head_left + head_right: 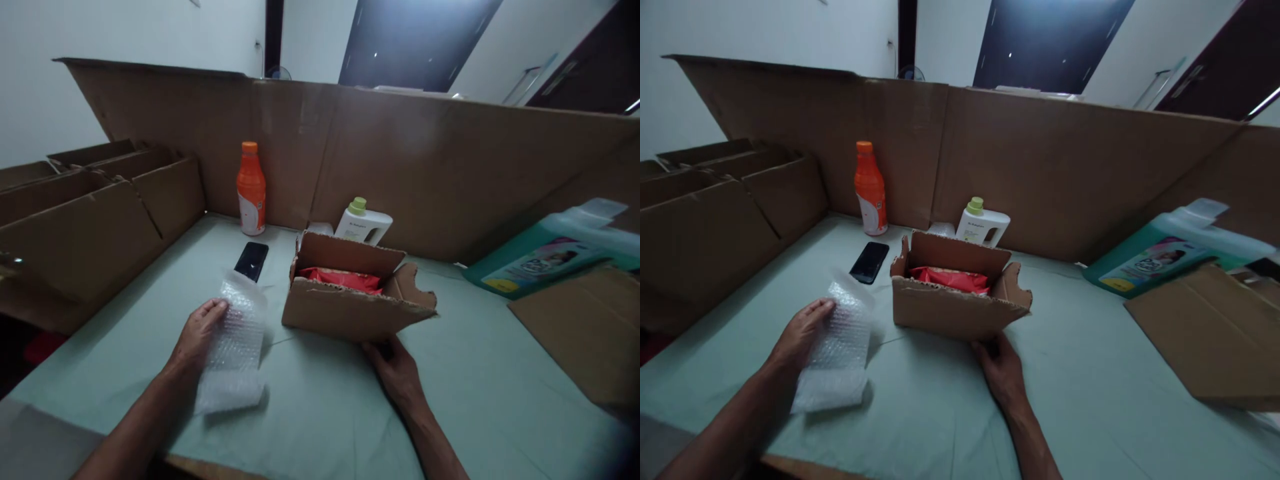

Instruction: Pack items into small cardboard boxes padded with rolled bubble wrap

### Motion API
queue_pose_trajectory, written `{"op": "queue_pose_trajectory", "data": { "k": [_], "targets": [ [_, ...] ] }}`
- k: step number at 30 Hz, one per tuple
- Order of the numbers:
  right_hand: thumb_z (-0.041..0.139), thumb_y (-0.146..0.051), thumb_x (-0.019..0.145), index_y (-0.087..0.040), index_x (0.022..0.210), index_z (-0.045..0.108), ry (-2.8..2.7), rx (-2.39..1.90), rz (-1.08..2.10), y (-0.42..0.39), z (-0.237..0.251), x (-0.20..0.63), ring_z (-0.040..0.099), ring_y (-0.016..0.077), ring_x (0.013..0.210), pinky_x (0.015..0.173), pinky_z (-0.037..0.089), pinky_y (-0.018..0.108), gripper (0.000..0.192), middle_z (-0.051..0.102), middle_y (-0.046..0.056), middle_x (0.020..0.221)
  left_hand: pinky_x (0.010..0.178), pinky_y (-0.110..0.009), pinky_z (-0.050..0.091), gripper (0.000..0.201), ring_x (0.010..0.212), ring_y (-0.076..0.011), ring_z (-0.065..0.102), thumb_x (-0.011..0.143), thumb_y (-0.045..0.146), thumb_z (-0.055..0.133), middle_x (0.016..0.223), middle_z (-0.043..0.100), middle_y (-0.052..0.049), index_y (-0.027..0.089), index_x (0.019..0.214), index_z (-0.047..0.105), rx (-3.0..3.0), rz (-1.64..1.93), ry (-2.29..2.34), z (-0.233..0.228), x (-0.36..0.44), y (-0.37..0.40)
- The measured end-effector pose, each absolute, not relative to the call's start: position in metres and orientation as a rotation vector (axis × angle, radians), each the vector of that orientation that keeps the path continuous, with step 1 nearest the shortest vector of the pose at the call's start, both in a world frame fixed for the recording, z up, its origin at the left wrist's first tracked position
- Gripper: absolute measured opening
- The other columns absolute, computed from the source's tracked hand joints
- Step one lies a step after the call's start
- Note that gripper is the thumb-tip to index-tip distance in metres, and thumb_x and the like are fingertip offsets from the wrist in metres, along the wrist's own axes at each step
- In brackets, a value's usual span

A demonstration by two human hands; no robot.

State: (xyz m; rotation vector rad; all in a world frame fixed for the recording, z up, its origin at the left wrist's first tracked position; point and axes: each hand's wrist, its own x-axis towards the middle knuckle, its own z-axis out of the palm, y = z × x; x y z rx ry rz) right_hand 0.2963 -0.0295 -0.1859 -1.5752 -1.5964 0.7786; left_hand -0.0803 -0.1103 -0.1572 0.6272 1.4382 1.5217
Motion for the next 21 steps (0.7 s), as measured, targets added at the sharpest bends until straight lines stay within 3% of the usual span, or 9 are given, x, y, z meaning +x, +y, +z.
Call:
{"op": "queue_pose_trajectory", "data": {
  "k": [3,8,14,17,21],
  "targets": [
    [0.071,-0.053,0.07,-0.019,0.106,0.068,-1.57,-1.569,0.796,-0.039,-0.181,0.304,0.072,0.0285,0.087,0.08,0.056,0.041,0.05,0.078,0.01,0.1,0.061,-0.021,0.046,0.048,0.061,-0.012,0.057,0.057,0.054,0.089,0.067,0.064,0.004,0.017,0.076,0.065,0.509,1.508,1.302,-0.161,-0.071,-0.134],
    [0.07,-0.053,0.079,-0.021,0.112,0.07,-1.45,-1.537,0.759,-0.088,-0.159,0.3,0.07,0.0271,0.094,0.09,0.054,0.045,0.045,0.076,0.013,0.112,0.067,-0.023,0.047,0.044,0.067,-0.0139,0.06,0.065,0.053,0.086,0.071,0.067,0.001,0.016,0.077,0.066,0.608,1.407,1.217,-0.147,-0.061,-0.142],
    [0.082,-0.061,0.068,-0.025,0.132,0.061,-1.39,-1.133,1.522,-0.126,-0.152,0.213,0.067,0.0299,0.11,0.09,0.054,0.043,0.077,0.07,0.015,0.126,0.068,-0.025,0.043,0.037,0.066,-0.0132,0.054,0.082,0.052,0.073,0.071,0.062,0.0,0.017,0.078,0.066,0.965,1.204,1.043,-0.128,-0.031,-0.149],
    [0.08,-0.066,0.065,-0.021,0.116,0.069,-1.194,-0.992,1.763,-0.128,-0.152,0.181,0.07,0.0288,0.095,0.085,0.055,0.041,0.069,0.075,0.012,0.108,0.068,-0.025,0.041,0.034,0.069,-0.0133,0.05,0.085,0.05,0.069,0.073,0.058,0.0,0.017,0.079,0.065,1.062,1.02,0.982,-0.125,-0.017,-0.164],
    [0.08,-0.06,0.067,-0.021,0.086,0.072,-1.206,-1.159,1.481,-0.136,-0.142,0.193,0.068,0.0246,0.074,0.072,0.057,0.037,0.044,0.076,0.007,0.086,0.067,-0.024,0.037,0.029,0.074,-0.0141,0.049,0.082,0.044,0.072,0.084,0.059,0.0,0.018,0.093,0.065,1.079,0.743,0.866,-0.137,-0.012,-0.188]
  ]
}}
